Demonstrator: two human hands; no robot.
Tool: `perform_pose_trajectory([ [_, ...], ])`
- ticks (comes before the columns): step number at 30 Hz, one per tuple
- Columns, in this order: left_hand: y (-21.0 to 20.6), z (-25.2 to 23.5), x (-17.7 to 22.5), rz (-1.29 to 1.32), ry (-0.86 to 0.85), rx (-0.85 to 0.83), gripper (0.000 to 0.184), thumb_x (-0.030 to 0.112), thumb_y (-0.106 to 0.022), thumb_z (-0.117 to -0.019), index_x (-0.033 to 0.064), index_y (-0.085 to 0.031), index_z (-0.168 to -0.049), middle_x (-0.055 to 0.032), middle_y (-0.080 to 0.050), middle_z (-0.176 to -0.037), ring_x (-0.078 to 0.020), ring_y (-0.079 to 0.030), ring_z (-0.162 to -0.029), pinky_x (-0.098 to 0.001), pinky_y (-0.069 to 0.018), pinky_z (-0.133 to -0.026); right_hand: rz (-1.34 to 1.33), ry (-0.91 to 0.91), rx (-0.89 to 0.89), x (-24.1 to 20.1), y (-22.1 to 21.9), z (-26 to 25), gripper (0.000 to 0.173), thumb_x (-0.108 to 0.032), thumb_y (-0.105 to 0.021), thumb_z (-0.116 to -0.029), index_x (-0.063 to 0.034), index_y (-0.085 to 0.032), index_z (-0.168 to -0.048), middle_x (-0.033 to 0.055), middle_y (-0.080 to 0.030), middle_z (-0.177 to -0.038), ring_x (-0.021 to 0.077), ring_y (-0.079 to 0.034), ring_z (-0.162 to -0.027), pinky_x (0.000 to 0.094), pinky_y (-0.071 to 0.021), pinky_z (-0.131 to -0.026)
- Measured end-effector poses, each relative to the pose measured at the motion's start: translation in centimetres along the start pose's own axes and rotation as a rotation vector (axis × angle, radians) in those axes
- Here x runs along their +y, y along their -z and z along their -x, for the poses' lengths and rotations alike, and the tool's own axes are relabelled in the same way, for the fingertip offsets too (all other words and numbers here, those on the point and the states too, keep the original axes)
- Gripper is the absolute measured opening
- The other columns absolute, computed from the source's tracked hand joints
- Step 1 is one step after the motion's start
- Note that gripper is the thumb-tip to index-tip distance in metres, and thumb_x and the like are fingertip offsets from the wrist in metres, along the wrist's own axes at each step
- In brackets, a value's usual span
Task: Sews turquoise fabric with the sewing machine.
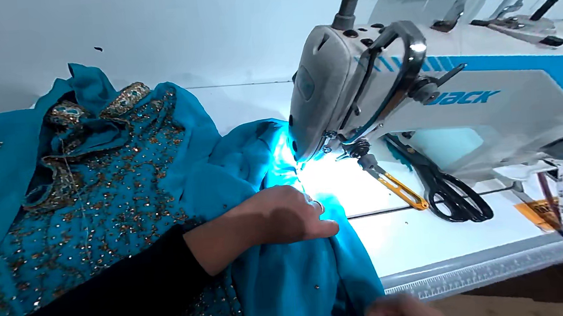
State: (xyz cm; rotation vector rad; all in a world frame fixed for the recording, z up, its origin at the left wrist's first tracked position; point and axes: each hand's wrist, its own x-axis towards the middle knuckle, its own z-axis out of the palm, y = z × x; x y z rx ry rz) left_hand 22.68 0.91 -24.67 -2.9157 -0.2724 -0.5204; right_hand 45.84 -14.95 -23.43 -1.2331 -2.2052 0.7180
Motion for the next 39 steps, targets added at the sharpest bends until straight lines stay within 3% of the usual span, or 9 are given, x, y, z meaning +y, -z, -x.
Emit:
perform_pose_trajectory([
  [2,0.1,0.0,0.1,0.017,0.014,-0.011,0.022,-0.002,-0.056,-0.0938,0.0086,-0.074,-0.101,-0.0141,-0.074,-0.085,-0.0282,-0.074,-0.074,-0.0388,-0.0574,-0.055,0.069,-0.068,0.218,0.4,-1.0,-2.0,0.024,-0.016,-0.068,-0.0968,0.0076,-0.068,-0.103,0.0187,-0.069,-0.088,0.0173,-0.065,-0.066,0.0281,-0.0565,-0.06],
  [4,0.4,-0.1,0.2,0.048,0.037,-0.058,0.02,-0.002,-0.057,-0.0949,0.0078,-0.072,-0.104,-0.0147,-0.073,-0.086,-0.03,-0.075,-0.077,-0.0412,-0.0586,-0.057,0.167,-0.142,0.287,0.8,-2.1,-3.5,0.03,-0.022,-0.071,-0.0946,0.0051,-0.068,-0.108,0.0151,-0.068,-0.089,0.0148,-0.064,-0.064,0.0257,-0.0548,-0.057],
  [7,0.3,0.0,0.0,0.062,0.035,-0.038,0.019,-0.001,-0.058,-0.0948,0.0076,-0.073,-0.105,-0.0138,-0.072,-0.082,-0.0284,-0.074,-0.072,-0.0388,-0.0574,-0.056,0.256,-0.205,0.29,0.9,-3.3,-4.6,0.029,-0.025,-0.072,-0.0926,0.0026,-0.072,-0.103,0.0132,-0.068,-0.084,0.0181,-0.063,-0.062,0.0308,-0.0538,-0.056],
  [11,0.6,-0.2,0.2,0.057,0.044,-0.061,0.021,-0.001,-0.058,-0.0949,0.0069,-0.073,-0.106,-0.0149,-0.073,-0.084,-0.0292,-0.074,-0.073,-0.0388,-0.0566,-0.055,0.362,-0.187,0.355,0.5,-4.2,-4.7,0.016,-0.015,-0.068,-0.0916,0.001,-0.072,-0.093,0.0123,-0.067,-0.08,0.0183,-0.064,-0.059,0.0299,-0.0534,-0.051],
  [15,0.3,-0.1,0.2,0.002,0.032,-0.012,0.017,-0.003,-0.057,-0.0939,0.0044,-0.071,-0.1,-0.0135,-0.074,-0.084,-0.0263,-0.074,-0.072,-0.036,-0.0567,-0.055,0.425,-0.135,0.4,-0.3,-3.9,-4.4,0.013,-0.01,-0.066,-0.0921,0.002,-0.071,-0.092,0.0136,-0.067,-0.077,0.02,-0.065,-0.062,0.0277,-0.0544,-0.057],
  [20,-0.5,0.1,0.1,-0.046,0.015,0.082,0.015,-0.002,-0.056,-0.0931,0.0033,-0.07,-0.09,-0.0115,-0.072,-0.081,-0.0212,-0.072,-0.067,-0.0306,-0.0538,-0.051,0.484,-0.106,0.408,-1.5,-4.5,-4.4,0.012,-0.007,-0.066,-0.0927,0.0028,-0.073,-0.092,0.0147,-0.066,-0.076,0.0245,-0.066,-0.065,0.029,-0.0557,-0.061],
  [32,-0.7,0.1,0.5,-0.063,0.043,0.073,0.017,-0.002,-0.057,-0.0921,0.0024,-0.073,-0.089,-0.0125,-0.075,-0.085,-0.0227,-0.075,-0.074,-0.0324,-0.0579,-0.056,0.592,-0.094,0.391,-1.0,-6.3,-3.7,0.017,-0.001,-0.066,-0.0891,0.0047,-0.076,-0.101,0.0145,-0.064,-0.078,0.0251,-0.065,-0.068,0.0283,-0.0543,-0.062],
  [36,0.4,0.3,1.6,-0.024,0.197,-0.101,0.022,-0.001,-0.054,-0.0953,0.0041,-0.075,-0.1,-0.0106,-0.077,-0.105,-0.0235,-0.076,-0.101,-0.0339,-0.0612,-0.08,0.624,-0.074,0.372,-1.2,-6.2,-3.6,0.02,0.001,-0.065,-0.0856,0.0054,-0.076,-0.102,0.0141,-0.065,-0.076,0.0252,-0.065,-0.067,0.0297,-0.0542,-0.061],
  [39,1.6,0.4,4.0,0.082,0.422,-0.272,0.033,0.011,-0.046,-0.1045,0.0043,-0.068,-0.128,-0.0137,-0.067,-0.134,-0.0297,-0.064,-0.126,-0.0421,-0.0536,-0.102,0.689,-0.066,0.353,-1.2,-6.2,-3.5,0.022,0.001,-0.063,-0.0878,0.005,-0.076,-0.104,0.0127,-0.066,-0.076,0.025,-0.065,-0.066,0.0302,-0.0529,-0.058],
])
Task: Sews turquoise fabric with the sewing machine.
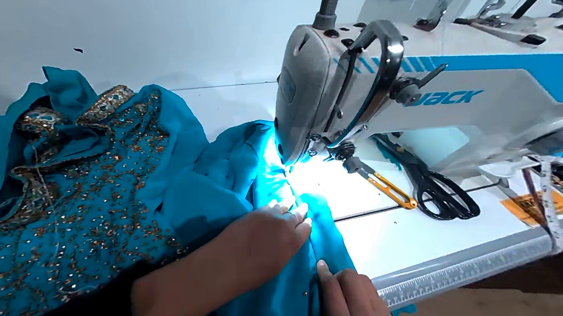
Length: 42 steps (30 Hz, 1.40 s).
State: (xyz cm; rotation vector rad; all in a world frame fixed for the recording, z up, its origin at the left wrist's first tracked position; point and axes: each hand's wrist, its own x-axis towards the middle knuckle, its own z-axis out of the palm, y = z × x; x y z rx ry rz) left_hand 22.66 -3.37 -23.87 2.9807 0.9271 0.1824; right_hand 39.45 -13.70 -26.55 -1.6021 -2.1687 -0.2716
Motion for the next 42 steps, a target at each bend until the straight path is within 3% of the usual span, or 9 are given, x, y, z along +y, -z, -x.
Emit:
perform_pose_trajectory([
  [3,-0.4,1.7,2.1,0.11,-0.001,-0.009,0.041,0.023,-0.047,-0.106,0.0036,-0.058,-0.141,-0.0201,-0.057,-0.146,-0.0379,-0.058,-0.133,-0.0548,-0.051,-0.103,0.062,0.009,-0.01,-0.4,0.1,0.2,0.021,0.001,-0.061,-0.0892,0.0044,-0.077,-0.104,0.0115,-0.066,-0.076,0.0234,-0.064,-0.065,0.0301,-0.0495,-0.056],
  [9,-2.5,3.5,1.5,0.168,-0.04,0.117,0.045,0.037,-0.04,-0.1073,0.0211,-0.055,-0.146,-0.007,-0.05,-0.156,-0.0342,-0.045,-0.145,-0.0565,-0.0394,-0.114,-0.233,0.06,-0.158,2.1,1.4,-1.2,0.019,-0.005,-0.063,-0.0923,0.0044,-0.077,-0.102,0.0172,-0.069,-0.082,0.0312,-0.069,-0.072,0.0392,-0.0567,-0.062],
  [13,-2.8,3.7,1.0,0.14,-0.031,0.116,0.045,0.044,-0.039,-0.1067,0.0293,-0.055,-0.147,-0.0081,-0.044,-0.16,-0.0367,-0.04,-0.148,-0.0611,-0.0369,-0.113,-0.331,0.305,-0.19,7.1,-0.1,-3.5,0.038,-0.035,-0.049,-0.1072,-0.0079,-0.069,-0.125,0.0112,-0.069,-0.132,0.0273,-0.063,-0.126,0.0438,-0.0495,-0.103],
  [16,-2.8,3.7,0.6,0.146,-0.038,0.104,0.045,0.045,-0.039,-0.107,0.0326,-0.053,-0.147,-0.0078,-0.044,-0.16,-0.037,-0.041,-0.147,-0.0639,-0.0372,-0.112,-0.321,0.38,-0.249,9.2,-1.7,-3.7,0.059,-0.051,-0.039,-0.1073,-0.0078,-0.062,-0.14,0.0102,-0.06,-0.147,0.0261,-0.055,-0.138,0.052,-0.0383,-0.115],
  [28,-2.8,3.6,0.3,0.146,-0.045,0.09,0.043,0.045,-0.041,-0.1059,0.0354,-0.054,-0.146,-0.0076,-0.045,-0.16,-0.0372,-0.042,-0.147,-0.0656,-0.0363,-0.111,-0.367,0.474,-0.236,9.7,-1.0,-4.1,0.043,-0.038,-0.047,-0.1085,-0.0065,-0.07,-0.127,0.0102,-0.068,-0.136,0.0265,-0.058,-0.134,0.0436,-0.0389,-0.117],
  [31,-2.9,3.7,0.2,0.163,-0.049,0.086,0.044,0.044,-0.042,-0.1059,0.0353,-0.053,-0.147,-0.0076,-0.044,-0.16,-0.0351,-0.041,-0.147,-0.0644,-0.0363,-0.112,-0.308,0.417,-0.205,9.6,-0.3,-3.9,0.037,-0.035,-0.053,-0.1064,-0.0057,-0.074,-0.113,0.0108,-0.074,-0.119,0.0275,-0.067,-0.119,0.0412,-0.0476,-0.107],
  [34,-2.7,3.7,0.2,0.172,-0.057,0.094,0.043,0.044,-0.043,-0.1059,0.0336,-0.054,-0.146,-0.0086,-0.046,-0.159,-0.0354,-0.043,-0.146,-0.0647,-0.0372,-0.111,-0.449,0.3,-0.172,8.1,0.1,-3.5,0.028,-0.028,-0.061,-0.1025,-0.0047,-0.075,-0.105,0.0127,-0.075,-0.101,0.0277,-0.069,-0.096,0.0368,-0.0536,-0.083],
  [39,-2.4,3.6,0.3,0.279,-0.02,0.128,0.041,0.042,-0.049,-0.1041,0.0279,-0.06,-0.14,-0.0092,-0.051,-0.155,-0.0326,-0.046,-0.145,-0.062,-0.0361,-0.114,-0.456,0.062,-0.149,4.7,-0.4,-2.2,0.027,-0.024,-0.069,-0.0955,0.0023,-0.072,-0.103,0.0176,-0.071,-0.088,0.03,-0.069,-0.08,0.0364,-0.0572,-0.073],
  [42,-1.4,3.0,0.5,0.366,0.14,0.213,0.035,0.029,-0.055,-0.1005,0.0127,-0.066,-0.129,-0.0127,-0.065,-0.135,-0.0305,-0.061,-0.128,-0.0479,-0.0482,-0.107,-0.382,-0.017,-0.11,3.5,-0.4,-2.0,0.021,-0.016,-0.068,-0.0925,0.0033,-0.074,-0.098,0.0175,-0.07,-0.084,0.0309,-0.069,-0.076,0.0366,-0.0575,-0.07],
])
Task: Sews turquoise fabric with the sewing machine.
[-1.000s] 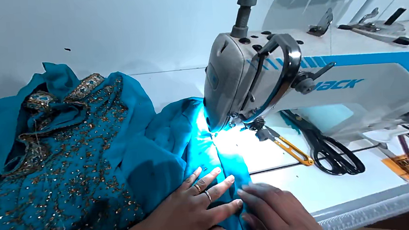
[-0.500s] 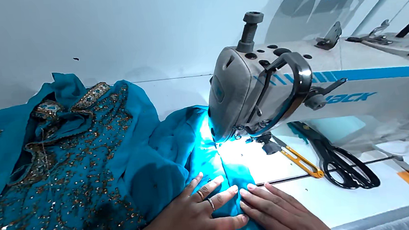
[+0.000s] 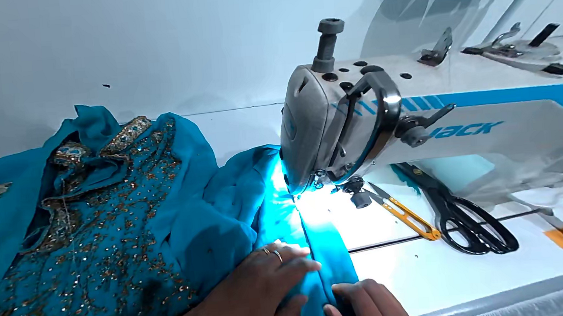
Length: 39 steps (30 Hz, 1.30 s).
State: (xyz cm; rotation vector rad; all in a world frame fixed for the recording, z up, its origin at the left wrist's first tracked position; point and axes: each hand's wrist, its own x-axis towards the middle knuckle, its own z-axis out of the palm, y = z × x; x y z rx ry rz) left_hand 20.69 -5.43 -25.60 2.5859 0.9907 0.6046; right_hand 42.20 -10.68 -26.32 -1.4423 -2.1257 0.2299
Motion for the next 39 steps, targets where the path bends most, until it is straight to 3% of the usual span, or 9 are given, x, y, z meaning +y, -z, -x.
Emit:
perform_pose_trajectory([
  [2,0.4,-0.8,0.6,-0.031,0.114,0.012,0.033,0.026,-0.054,-0.0995,0.005,-0.067,-0.122,-0.0144,-0.068,-0.127,-0.0313,-0.064,-0.12,-0.043,-0.0517,-0.101,0.066,-0.014,0.042,-0.6,-0.3,0.1,0.019,-0.015,-0.067,-0.0913,0.002,-0.075,-0.091,0.0168,-0.069,-0.081,0.0305,-0.069,-0.074,0.0359,-0.0572,-0.067],
  [10,1.2,-2.9,3.4,-0.158,0.331,-0.345,0.059,0.038,-0.041,-0.1079,0.0009,-0.042,-0.153,-0.0175,-0.044,-0.157,-0.0374,-0.041,-0.146,-0.0577,-0.0356,-0.113,0.05,-0.04,0.194,-0.6,-0.1,-0.1,0.013,-0.005,-0.063,-0.0902,0.0051,-0.071,-0.089,0.0168,-0.068,-0.075,0.0261,-0.068,-0.065,0.0312,-0.0562,-0.06],
  [15,1.0,-4.8,4.3,-0.053,0.395,-0.448,0.059,0.034,-0.036,-0.109,-0.0036,-0.037,-0.154,-0.0207,-0.035,-0.163,-0.0327,-0.024,-0.156,-0.0512,-0.0139,-0.125,0.13,0.054,0.26,-1.0,0.3,-0.6,0.011,-0.003,-0.064,-0.0894,0.004,-0.071,-0.087,0.0137,-0.065,-0.071,0.0235,-0.065,-0.063,0.0269,-0.0543,-0.061],
  [19,0.9,-7.7,5.0,-0.137,0.503,-0.752,0.057,0.022,-0.043,-0.107,-0.0122,-0.033,-0.152,-0.0275,-0.025,-0.164,-0.037,-0.008,-0.158,-0.0536,-0.0014,-0.125,0.153,0.078,0.239,-1.7,0.4,-0.7,0.009,-0.002,-0.063,-0.0891,0.0027,-0.071,-0.088,0.0132,-0.065,-0.072,0.023,-0.066,-0.066,0.0265,-0.0544,-0.062],
  [26,-0.2,-7.8,4.4,-0.219,0.358,-0.801,0.064,0.031,-0.048,-0.1047,-0.0086,-0.034,-0.153,-0.0246,-0.028,-0.164,-0.0374,-0.008,-0.158,-0.0602,-0.0008,-0.123,0.187,0.084,0.219,-1.6,0.5,-0.7,0.01,-0.003,-0.064,-0.0893,0.0023,-0.072,-0.087,0.0122,-0.065,-0.071,0.0229,-0.065,-0.065,0.0266,-0.0538,-0.061],
  [29,-0.4,-6.9,4.5,-0.234,0.184,-0.768,0.047,0.018,-0.043,-0.1057,-0.0106,-0.048,-0.143,-0.0297,-0.039,-0.156,-0.0429,-0.016,-0.156,-0.0607,-0.0045,-0.123,0.211,0.075,0.216,-1.6,0.6,-0.7,0.009,-0.003,-0.064,-0.0886,0.0018,-0.072,-0.087,0.0121,-0.064,-0.071,0.0234,-0.065,-0.064,0.0273,-0.0535,-0.06],
  [33,-2.6,-4.0,4.0,-0.128,0.071,-0.229,0.034,0.014,-0.049,-0.1001,-0.011,-0.069,-0.112,-0.0286,-0.065,-0.129,-0.0415,-0.049,-0.14,-0.0479,-0.0255,-0.123,0.227,0.068,0.201,-1.6,0.7,-0.7,0.009,-0.003,-0.065,-0.0879,0.0029,-0.072,-0.087,0.0129,-0.065,-0.071,0.0242,-0.066,-0.064,0.028,-0.0535,-0.059],
  [35,-3.0,-3.8,3.8,-0.207,0.059,-0.133,0.033,0.021,-0.056,-0.0935,-0.0078,-0.072,-0.101,-0.0255,-0.071,-0.117,-0.0395,-0.06,-0.13,-0.0483,-0.0372,-0.116,0.233,0.064,0.201,-1.7,0.7,-0.7,0.01,-0.003,-0.064,-0.089,0.002,-0.072,-0.087,0.0124,-0.065,-0.071,0.0237,-0.065,-0.064,0.0278,-0.0529,-0.059],
  [39,-1.5,-5.4,4.3,-0.259,0.295,-0.493,0.059,0.037,-0.053,-0.098,-0.0102,-0.056,-0.134,-0.0278,-0.05,-0.148,-0.0386,-0.034,-0.15,-0.0507,-0.0252,-0.121,0.222,0.093,0.208,-1.9,0.4,-0.7,0.01,-0.005,-0.064,-0.0897,0.0014,-0.071,-0.086,0.0113,-0.064,-0.07,0.0231,-0.064,-0.063,0.0273,-0.0527,-0.058],
])
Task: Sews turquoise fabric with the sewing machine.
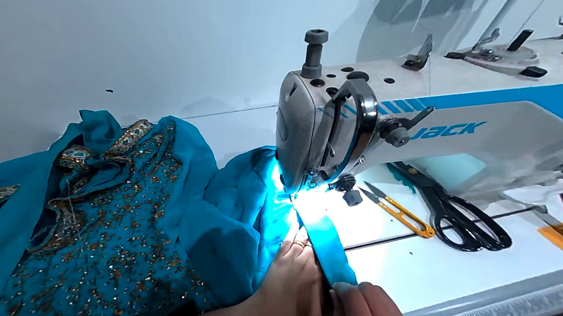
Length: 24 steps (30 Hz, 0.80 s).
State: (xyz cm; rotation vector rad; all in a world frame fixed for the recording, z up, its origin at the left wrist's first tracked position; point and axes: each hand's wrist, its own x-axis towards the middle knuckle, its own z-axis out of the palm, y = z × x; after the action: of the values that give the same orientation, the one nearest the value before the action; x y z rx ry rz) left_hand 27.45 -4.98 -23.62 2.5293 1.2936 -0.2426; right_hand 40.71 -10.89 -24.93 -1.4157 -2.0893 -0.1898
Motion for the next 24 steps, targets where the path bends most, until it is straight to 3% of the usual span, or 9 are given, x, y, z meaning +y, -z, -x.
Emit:
perform_pose_trajectory([
  [2,0.3,-0.5,-0.2,0.024,-0.006,-0.094,0.056,0.028,-0.049,-0.1025,-0.01,-0.048,-0.143,-0.0254,-0.044,-0.155,-0.0367,-0.027,-0.154,-0.0502,-0.0155,-0.125,0.002,0.013,0.011,-0.2,-0.2,0.0,0.01,-0.005,-0.064,-0.0911,0.0007,-0.071,-0.087,0.0109,-0.064,-0.071,0.0225,-0.064,-0.064,0.0272,-0.0526,-0.059],
  [5,0.4,-0.3,-0.6,0.072,-0.102,-0.097,0.051,0.023,-0.047,-0.1044,-0.0128,-0.05,-0.141,-0.0274,-0.042,-0.156,-0.0362,-0.025,-0.155,-0.0454,-0.0098,-0.127,-0.01,0.002,-0.004,-0.1,-0.3,-0.1,0.011,-0.006,-0.064,-0.091,0.0002,-0.073,-0.087,0.0111,-0.066,-0.071,0.0232,-0.065,-0.065,0.0282,-0.0533,-0.059],
  [7,-1.1,0.2,-1.1,0.127,-0.232,0.097,0.047,0.021,-0.048,-0.1002,-0.0148,-0.06,-0.129,-0.0309,-0.05,-0.149,-0.0396,-0.032,-0.151,-0.0468,-0.0142,-0.126,-0.109,-0.036,-0.072,0.6,0.3,-0.3,0.016,-0.011,-0.064,-0.0948,0.0002,-0.074,-0.09,0.0126,-0.067,-0.074,0.0255,-0.067,-0.068,0.0314,-0.0551,-0.062],
  [9,-2.6,0.2,-1.0,0.054,-0.344,0.303,0.042,0.022,-0.05,-0.098,-0.0094,-0.067,-0.119,-0.0285,-0.062,-0.135,-0.0421,-0.049,-0.141,-0.055,-0.0248,-0.122,-0.214,-0.06,-0.118,2.1,1.5,-1.1,0.019,-0.012,-0.062,-0.0979,0.0023,-0.074,-0.097,0.0158,-0.07,-0.081,0.0286,-0.07,-0.075,0.0365,-0.0582,-0.068],
  [12,-3.8,0.2,-1.0,-0.037,-0.38,0.439,0.045,0.028,-0.048,-0.0993,-0.0059,-0.068,-0.121,-0.0243,-0.066,-0.132,-0.0386,-0.056,-0.135,-0.0563,-0.0313,-0.119,-0.24,0.046,-0.074,5.7,1.3,-3.1,0.023,-0.004,-0.054,-0.0976,-0.0015,-0.073,-0.109,0.0132,-0.074,-0.1,0.0265,-0.072,-0.093,0.0381,-0.0587,-0.082],
  [15,-4.4,0.0,-1.1,-0.067,-0.393,0.512,0.049,0.032,-0.044,-0.1009,-0.0055,-0.069,-0.12,-0.0233,-0.067,-0.13,-0.0373,-0.058,-0.133,-0.0549,-0.0342,-0.117,-0.332,0.176,-0.168,9.5,-2.0,-5.2,0.033,-0.012,-0.046,-0.0993,-0.0104,-0.072,-0.12,0.0044,-0.074,-0.115,0.0184,-0.071,-0.106,0.0364,-0.0573,-0.093],
  [18,-4.8,-0.2,-1.2,-0.092,-0.41,0.577,0.049,0.034,-0.042,-0.1015,-0.0036,-0.071,-0.112,-0.0213,-0.07,-0.125,-0.0352,-0.061,-0.129,-0.0522,-0.0377,-0.115,-0.472,0.247,-0.4,10.6,-3.6,-6.8,0.036,-0.018,-0.044,-0.1056,-0.0108,-0.07,-0.128,0.0068,-0.074,-0.113,0.0203,-0.07,-0.106,0.0395,-0.0545,-0.095],
  [21,-4.6,-0.1,-1.2,-0.096,-0.423,0.577,0.047,0.032,-0.043,-0.1014,-0.0038,-0.072,-0.106,-0.0221,-0.071,-0.121,-0.0353,-0.063,-0.126,-0.0505,-0.0386,-0.115,-0.464,0.281,-0.534,10.7,-4.6,-7.4,0.043,-0.028,-0.038,-0.1091,-0.0151,-0.065,-0.14,0.0044,-0.071,-0.129,0.0198,-0.066,-0.12,0.0446,-0.0486,-0.103],
  [24,-4.6,-0.1,-1.3,-0.124,-0.441,0.54,0.048,0.034,-0.04,-0.1032,-0.0014,-0.073,-0.109,-0.0193,-0.072,-0.122,-0.0332,-0.062,-0.128,-0.0482,-0.0375,-0.116,-0.409,0.282,-0.559,10.6,-5.1,-7.2,0.052,-0.039,-0.029,-0.1104,-0.0152,-0.067,-0.138,0.0026,-0.069,-0.134,0.0186,-0.064,-0.122,0.0461,-0.0464,-0.101],
])
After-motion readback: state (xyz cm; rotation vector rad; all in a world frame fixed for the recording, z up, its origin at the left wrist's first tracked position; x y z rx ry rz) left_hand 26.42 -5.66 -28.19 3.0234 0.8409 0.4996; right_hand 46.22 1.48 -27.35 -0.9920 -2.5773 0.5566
